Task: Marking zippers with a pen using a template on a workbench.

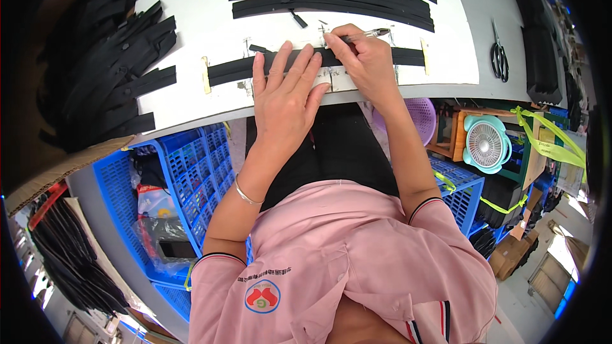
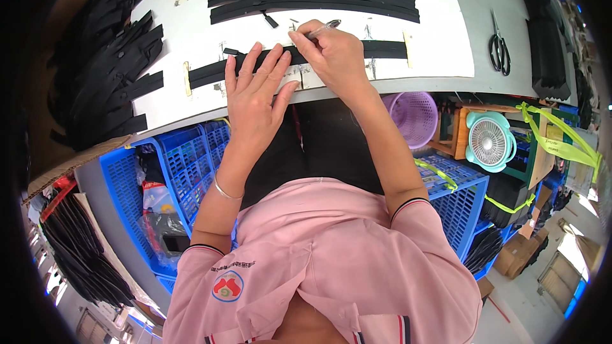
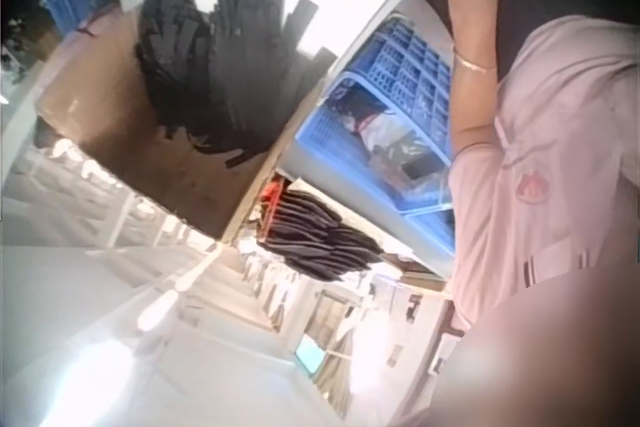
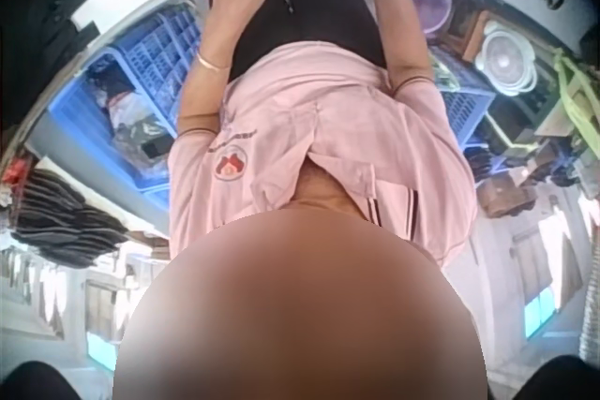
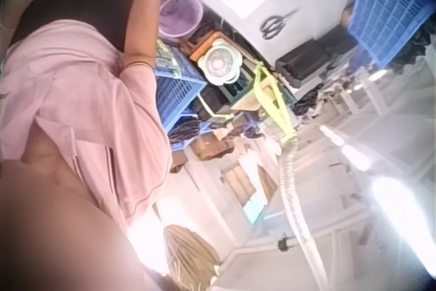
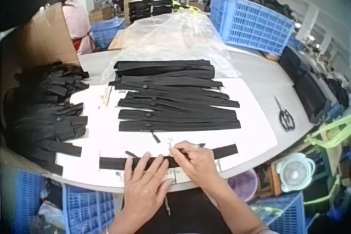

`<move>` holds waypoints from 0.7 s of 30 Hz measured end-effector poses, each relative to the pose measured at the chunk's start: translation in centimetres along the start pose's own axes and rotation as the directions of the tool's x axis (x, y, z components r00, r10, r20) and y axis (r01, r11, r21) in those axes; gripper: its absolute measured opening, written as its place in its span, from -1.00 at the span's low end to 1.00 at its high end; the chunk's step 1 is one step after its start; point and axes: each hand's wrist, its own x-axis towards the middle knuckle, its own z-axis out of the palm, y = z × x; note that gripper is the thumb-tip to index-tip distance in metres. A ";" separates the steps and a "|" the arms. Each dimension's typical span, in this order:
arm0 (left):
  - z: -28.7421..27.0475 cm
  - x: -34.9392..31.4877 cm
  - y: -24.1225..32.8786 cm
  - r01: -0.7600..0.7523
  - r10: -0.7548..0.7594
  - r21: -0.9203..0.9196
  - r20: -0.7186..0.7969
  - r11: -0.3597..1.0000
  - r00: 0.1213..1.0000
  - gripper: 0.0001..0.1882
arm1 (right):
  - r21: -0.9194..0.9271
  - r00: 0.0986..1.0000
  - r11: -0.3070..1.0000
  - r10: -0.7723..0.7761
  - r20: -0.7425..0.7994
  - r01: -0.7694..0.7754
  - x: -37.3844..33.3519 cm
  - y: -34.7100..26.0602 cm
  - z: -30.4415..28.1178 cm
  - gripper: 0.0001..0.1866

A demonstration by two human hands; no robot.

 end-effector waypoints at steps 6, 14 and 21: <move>-0.1 0.0 0.1 0.000 0.000 -0.004 -0.002 1.000 1.000 -0.54 | -0.017 1.000 1.000 -0.013 -0.024 0.013 -0.3 0.2 -0.1 -0.72; 0.0 0.0 0.0 0.000 0.000 0.008 0.001 1.000 1.000 -0.55 | 0.070 0.995 0.996 -0.064 0.073 0.059 -0.5 0.6 -0.5 -0.76; -0.2 -0.1 -0.1 0.002 -0.002 0.001 -0.005 1.000 1.000 -0.51 | -0.068 0.988 0.993 -0.083 0.133 0.092 -0.5 0.2 -1.0 -0.79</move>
